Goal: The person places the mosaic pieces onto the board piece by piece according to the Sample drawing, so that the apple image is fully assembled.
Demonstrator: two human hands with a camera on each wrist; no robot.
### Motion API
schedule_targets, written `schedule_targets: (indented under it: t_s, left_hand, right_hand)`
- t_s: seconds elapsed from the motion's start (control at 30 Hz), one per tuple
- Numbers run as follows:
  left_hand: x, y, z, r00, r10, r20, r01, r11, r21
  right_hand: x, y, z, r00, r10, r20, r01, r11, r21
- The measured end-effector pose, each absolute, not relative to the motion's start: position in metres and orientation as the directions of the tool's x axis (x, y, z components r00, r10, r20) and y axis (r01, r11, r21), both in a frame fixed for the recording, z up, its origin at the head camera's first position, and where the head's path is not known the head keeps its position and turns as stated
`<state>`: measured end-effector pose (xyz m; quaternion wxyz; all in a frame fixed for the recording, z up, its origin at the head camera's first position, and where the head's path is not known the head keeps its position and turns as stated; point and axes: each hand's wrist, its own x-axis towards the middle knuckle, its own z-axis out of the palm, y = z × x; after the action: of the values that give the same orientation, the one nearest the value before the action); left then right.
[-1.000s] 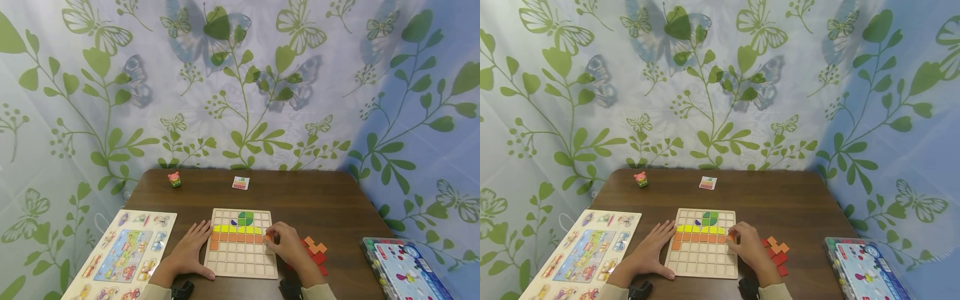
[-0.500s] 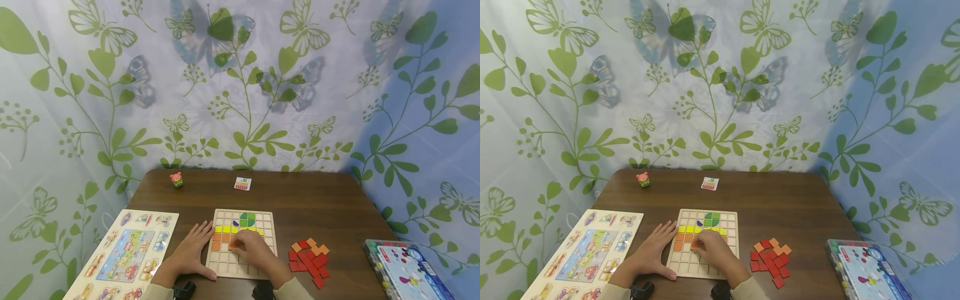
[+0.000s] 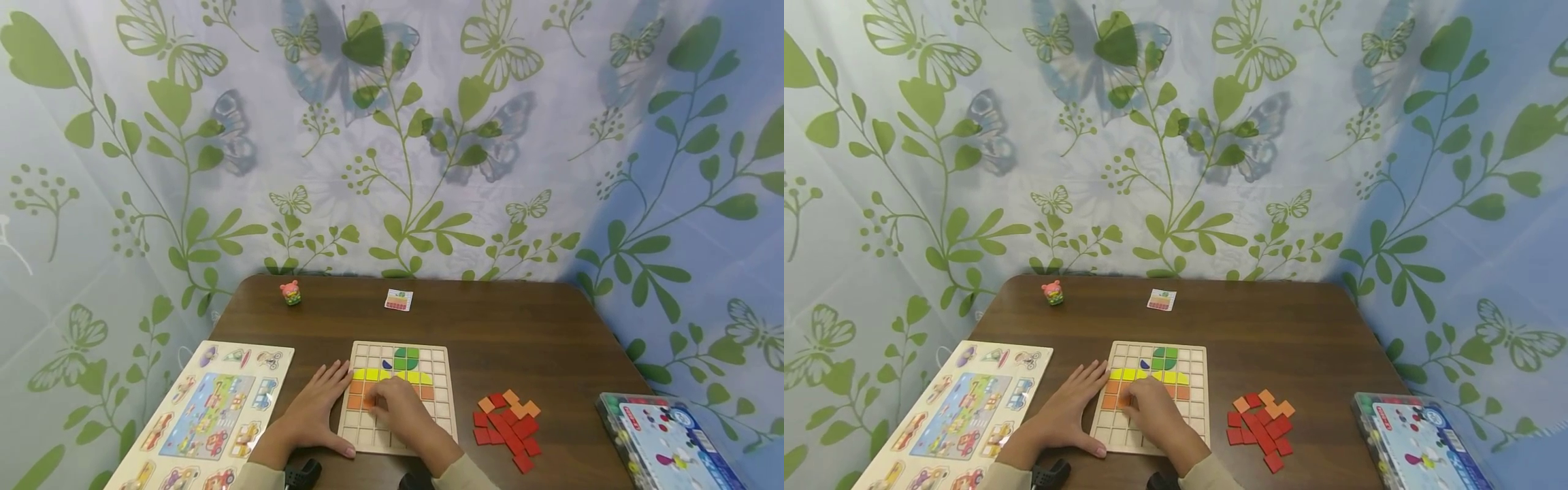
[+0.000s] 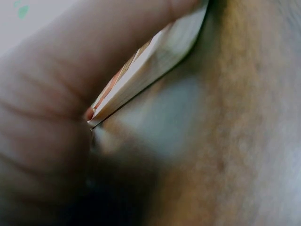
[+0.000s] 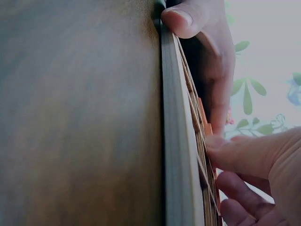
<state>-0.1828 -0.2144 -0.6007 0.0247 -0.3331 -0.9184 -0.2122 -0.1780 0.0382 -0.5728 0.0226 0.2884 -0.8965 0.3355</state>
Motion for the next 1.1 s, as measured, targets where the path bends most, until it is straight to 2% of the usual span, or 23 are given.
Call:
schedule_targets:
  t_s: [0.3, 0.63, 0.93, 1.1]
  left_hand:
    - [-0.184, -0.215, -0.601, -0.779, 0.598, 0.188, 0.62, 0.69, 0.372]
    - [-0.183, -0.213, -0.599, -0.775, 0.604, 0.187, 0.625, 0.686, 0.373]
    - [-0.184, -0.213, -0.601, -0.778, 0.603, 0.174, 0.619, 0.69, 0.376]
    - [-0.184, -0.213, -0.6, -0.776, 0.605, 0.177, 0.622, 0.688, 0.374]
  right_hand:
    - [-0.174, 0.04, -0.576, -0.796, -0.501, 0.339, -0.597, 0.559, -0.576]
    - [-0.171, 0.057, -0.575, -0.816, -0.43, 0.388, -0.578, 0.586, -0.568]
    - [-0.172, 0.13, -0.575, -0.873, -0.15, 0.465, -0.421, 0.714, -0.56]
    - [-0.172, 0.174, -0.573, -0.916, -0.072, 0.395, -0.302, 0.772, -0.559]
